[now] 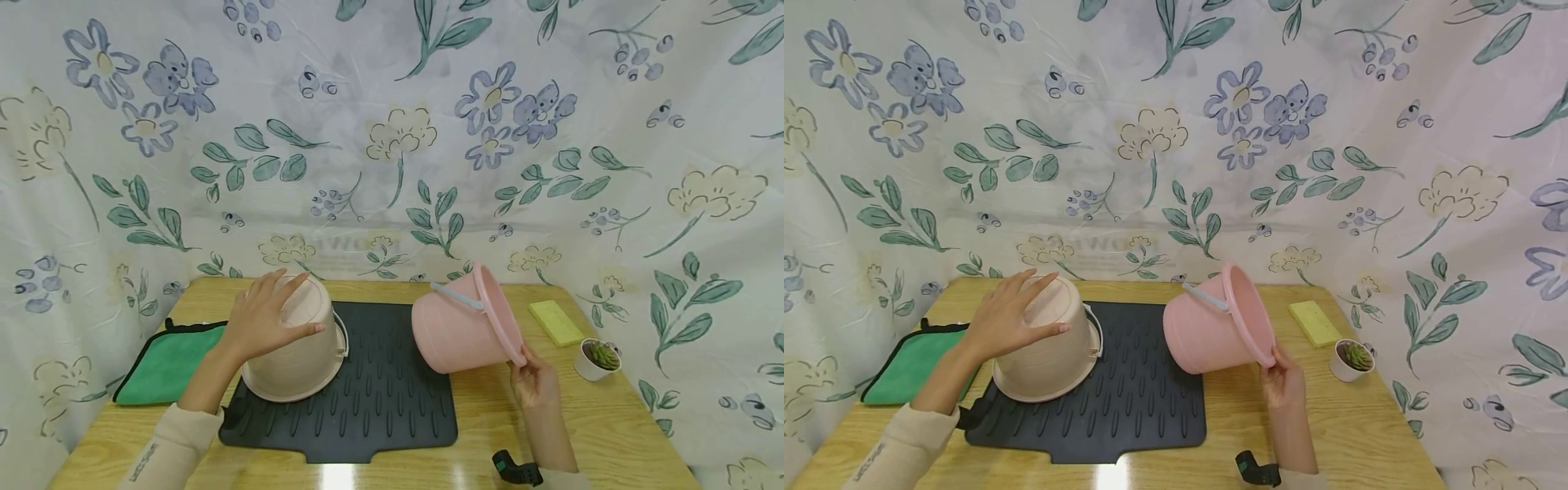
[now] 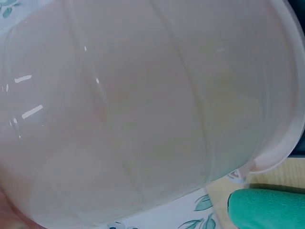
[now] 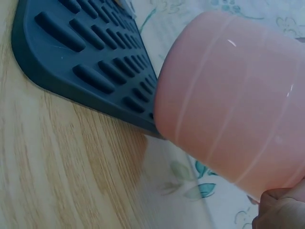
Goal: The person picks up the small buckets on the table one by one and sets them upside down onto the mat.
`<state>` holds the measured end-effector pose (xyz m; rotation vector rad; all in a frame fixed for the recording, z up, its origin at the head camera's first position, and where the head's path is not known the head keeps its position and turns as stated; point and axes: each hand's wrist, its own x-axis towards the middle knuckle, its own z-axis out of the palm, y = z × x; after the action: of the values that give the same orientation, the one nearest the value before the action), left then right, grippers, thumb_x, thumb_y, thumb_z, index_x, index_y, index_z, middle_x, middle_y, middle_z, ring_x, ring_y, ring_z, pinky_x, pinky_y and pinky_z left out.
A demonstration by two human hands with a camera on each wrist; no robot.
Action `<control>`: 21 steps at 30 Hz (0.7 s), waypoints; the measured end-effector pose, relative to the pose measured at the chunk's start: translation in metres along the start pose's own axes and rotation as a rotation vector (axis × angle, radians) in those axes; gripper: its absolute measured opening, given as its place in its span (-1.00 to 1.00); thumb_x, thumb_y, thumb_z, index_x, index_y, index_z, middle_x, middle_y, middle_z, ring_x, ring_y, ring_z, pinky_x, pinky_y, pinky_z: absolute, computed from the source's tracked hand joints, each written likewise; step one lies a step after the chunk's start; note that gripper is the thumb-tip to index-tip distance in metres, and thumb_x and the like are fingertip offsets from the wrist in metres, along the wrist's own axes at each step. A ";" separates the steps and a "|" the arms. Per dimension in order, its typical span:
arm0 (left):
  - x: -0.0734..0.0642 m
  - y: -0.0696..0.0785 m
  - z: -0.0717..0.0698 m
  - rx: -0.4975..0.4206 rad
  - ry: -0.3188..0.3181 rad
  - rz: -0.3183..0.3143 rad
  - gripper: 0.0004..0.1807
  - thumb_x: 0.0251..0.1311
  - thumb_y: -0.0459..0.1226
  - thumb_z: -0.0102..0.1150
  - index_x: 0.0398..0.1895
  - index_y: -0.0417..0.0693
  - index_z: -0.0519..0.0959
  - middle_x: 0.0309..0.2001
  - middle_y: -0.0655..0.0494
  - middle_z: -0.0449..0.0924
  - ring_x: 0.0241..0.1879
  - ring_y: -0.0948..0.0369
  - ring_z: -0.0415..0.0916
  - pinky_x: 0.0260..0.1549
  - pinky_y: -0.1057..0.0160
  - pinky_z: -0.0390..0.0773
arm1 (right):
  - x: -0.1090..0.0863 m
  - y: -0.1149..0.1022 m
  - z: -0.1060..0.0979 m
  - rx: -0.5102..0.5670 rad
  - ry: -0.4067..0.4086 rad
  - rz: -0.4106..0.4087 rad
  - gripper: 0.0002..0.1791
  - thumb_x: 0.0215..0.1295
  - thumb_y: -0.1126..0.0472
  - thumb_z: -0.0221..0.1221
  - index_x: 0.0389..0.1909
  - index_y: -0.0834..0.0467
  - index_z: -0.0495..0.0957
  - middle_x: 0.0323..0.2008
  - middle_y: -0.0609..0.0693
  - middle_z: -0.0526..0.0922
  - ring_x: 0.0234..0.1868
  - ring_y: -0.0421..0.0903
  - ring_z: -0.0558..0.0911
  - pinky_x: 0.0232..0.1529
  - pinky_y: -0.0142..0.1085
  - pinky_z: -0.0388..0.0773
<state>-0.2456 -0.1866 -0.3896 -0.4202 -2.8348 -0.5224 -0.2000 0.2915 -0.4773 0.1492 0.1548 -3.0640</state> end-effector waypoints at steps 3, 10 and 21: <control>-0.003 0.001 0.001 -0.011 0.060 0.027 0.07 -0.06 0.40 0.25 0.54 0.28 0.16 0.51 -0.19 0.06 0.44 -0.29 0.02 0.19 -0.52 0.02 | -0.002 0.001 -0.002 0.007 -0.003 0.013 -0.69 0.54 0.45 -0.23 -0.22 0.51 0.48 -0.28 0.29 0.56 -0.30 0.15 0.69 -0.34 -0.30 0.69; -0.012 0.009 0.003 -0.075 0.230 0.114 -0.01 -0.07 0.24 0.39 0.48 0.21 0.29 0.44 -0.19 0.20 0.37 -0.27 0.16 0.18 -0.44 0.10 | -0.006 0.005 -0.007 0.013 -0.055 0.053 -0.65 0.57 0.41 -0.27 -0.18 0.53 0.46 -0.28 0.32 0.55 -0.31 0.14 0.68 -0.39 -0.28 0.69; -0.028 0.032 0.007 -0.219 0.328 0.208 -0.05 -0.09 0.07 0.47 0.45 0.17 0.33 0.42 -0.17 0.24 0.37 -0.24 0.19 0.19 -0.40 0.20 | -0.014 0.018 -0.016 0.027 -0.140 0.108 -0.67 0.54 0.44 -0.23 -0.20 0.52 0.51 -0.27 0.32 0.56 -0.29 0.12 0.67 -0.39 -0.31 0.69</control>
<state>-0.2105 -0.1616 -0.3935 -0.6007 -2.3976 -0.7817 -0.1828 0.2761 -0.4932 -0.0541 0.0934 -2.9569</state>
